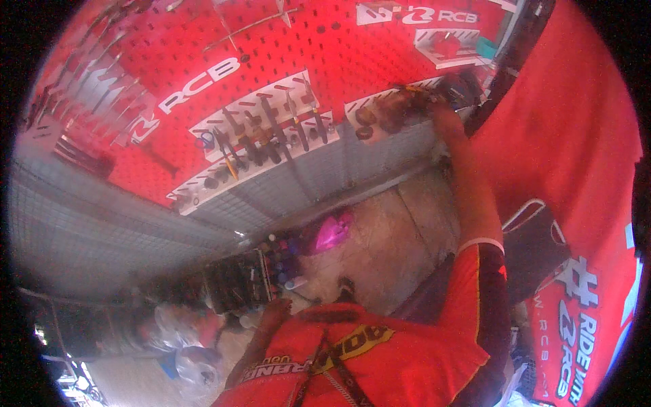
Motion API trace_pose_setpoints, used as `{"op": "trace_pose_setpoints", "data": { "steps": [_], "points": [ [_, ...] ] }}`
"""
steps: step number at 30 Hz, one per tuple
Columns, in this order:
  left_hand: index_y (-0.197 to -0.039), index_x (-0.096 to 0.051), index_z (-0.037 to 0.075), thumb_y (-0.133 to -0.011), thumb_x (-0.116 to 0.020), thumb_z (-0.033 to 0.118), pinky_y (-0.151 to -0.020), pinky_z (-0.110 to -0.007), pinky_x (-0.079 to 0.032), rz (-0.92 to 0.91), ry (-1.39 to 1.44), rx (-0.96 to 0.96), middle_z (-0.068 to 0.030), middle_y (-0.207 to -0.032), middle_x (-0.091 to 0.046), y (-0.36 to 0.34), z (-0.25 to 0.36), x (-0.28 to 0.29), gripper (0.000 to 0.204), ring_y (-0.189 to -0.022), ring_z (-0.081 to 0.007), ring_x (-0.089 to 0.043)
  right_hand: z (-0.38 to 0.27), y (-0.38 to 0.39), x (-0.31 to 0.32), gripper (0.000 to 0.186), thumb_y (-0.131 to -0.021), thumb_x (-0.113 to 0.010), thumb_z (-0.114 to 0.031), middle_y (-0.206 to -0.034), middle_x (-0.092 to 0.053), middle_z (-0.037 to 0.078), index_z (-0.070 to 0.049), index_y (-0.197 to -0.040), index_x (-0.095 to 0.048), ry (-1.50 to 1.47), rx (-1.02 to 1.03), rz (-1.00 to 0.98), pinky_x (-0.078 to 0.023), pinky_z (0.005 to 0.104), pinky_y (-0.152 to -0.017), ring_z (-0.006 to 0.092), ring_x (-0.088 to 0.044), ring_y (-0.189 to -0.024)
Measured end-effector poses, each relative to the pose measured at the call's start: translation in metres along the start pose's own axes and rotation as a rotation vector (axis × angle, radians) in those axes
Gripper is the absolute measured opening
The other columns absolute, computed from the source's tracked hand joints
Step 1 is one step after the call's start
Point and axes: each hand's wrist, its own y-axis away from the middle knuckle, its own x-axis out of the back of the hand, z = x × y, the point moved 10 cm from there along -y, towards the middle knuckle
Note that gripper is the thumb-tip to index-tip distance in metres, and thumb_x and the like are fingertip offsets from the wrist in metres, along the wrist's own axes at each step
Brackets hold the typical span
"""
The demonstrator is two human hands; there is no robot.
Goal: The person opens a parts box, selects a screw, and walks to a motorcycle. They then use a screwdriver to tighten a screw on the motorcycle's under-seat area.
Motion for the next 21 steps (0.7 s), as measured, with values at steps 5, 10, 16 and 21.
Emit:
{"op": "trace_pose_setpoints", "data": {
  "steps": [5, 10, 16, 21],
  "points": [
    [-0.112, -0.066, 0.012, -0.084, -0.068, 0.017, -0.079, -0.044, -0.055, -0.062, -0.053, 0.280, -0.0122, -0.103, -0.067, 0.008, -0.021, -0.001, 0.029, -0.092, -0.0339, -0.066, 0.017, -0.003, -0.028, 0.038, -0.093, -0.047, -0.019, -0.137, -0.056, 0.018, -0.009, -0.129, -0.058, -0.005, -0.007, -0.095, -0.052, 0.0461, -0.098, 0.0379, -0.057, -0.122],
    [-0.110, -0.066, 0.013, -0.084, -0.066, 0.021, -0.079, -0.047, -0.055, -0.073, -0.396, 0.100, -0.0121, -0.105, -0.067, -0.010, 0.017, 0.010, 0.027, -0.095, -0.0349, -0.066, 0.033, -0.010, -0.043, 0.038, -0.093, -0.049, -0.017, -0.136, -0.058, 0.015, -0.012, -0.130, -0.057, -0.012, -0.004, -0.125, -0.051, 0.0480, -0.098, 0.0360, -0.055, -0.126],
    [-0.111, -0.065, 0.012, -0.085, -0.063, 0.024, -0.080, -0.047, -0.054, -0.014, -0.525, 0.101, -0.0097, -0.105, -0.067, -0.016, 0.027, 0.022, 0.028, -0.097, -0.0324, -0.065, 0.011, 0.006, -0.021, 0.039, -0.094, -0.053, -0.015, -0.133, -0.060, 0.015, -0.008, -0.133, -0.052, 0.096, 0.322, 0.191, -0.045, 0.0493, -0.104, 0.0356, -0.058, -0.121],
    [-0.112, -0.065, 0.013, -0.086, -0.063, 0.025, -0.074, -0.048, -0.054, 0.012, -0.541, -0.021, -0.0099, -0.099, -0.068, -0.011, 0.029, 0.021, 0.029, -0.093, -0.0337, -0.067, -0.003, -0.001, 0.016, 0.048, -0.089, -0.063, -0.018, -0.128, -0.061, 0.016, -0.009, -0.134, -0.049, -0.059, 0.306, 0.273, -0.048, 0.0462, -0.101, 0.0341, -0.060, -0.117]
  ]
}}
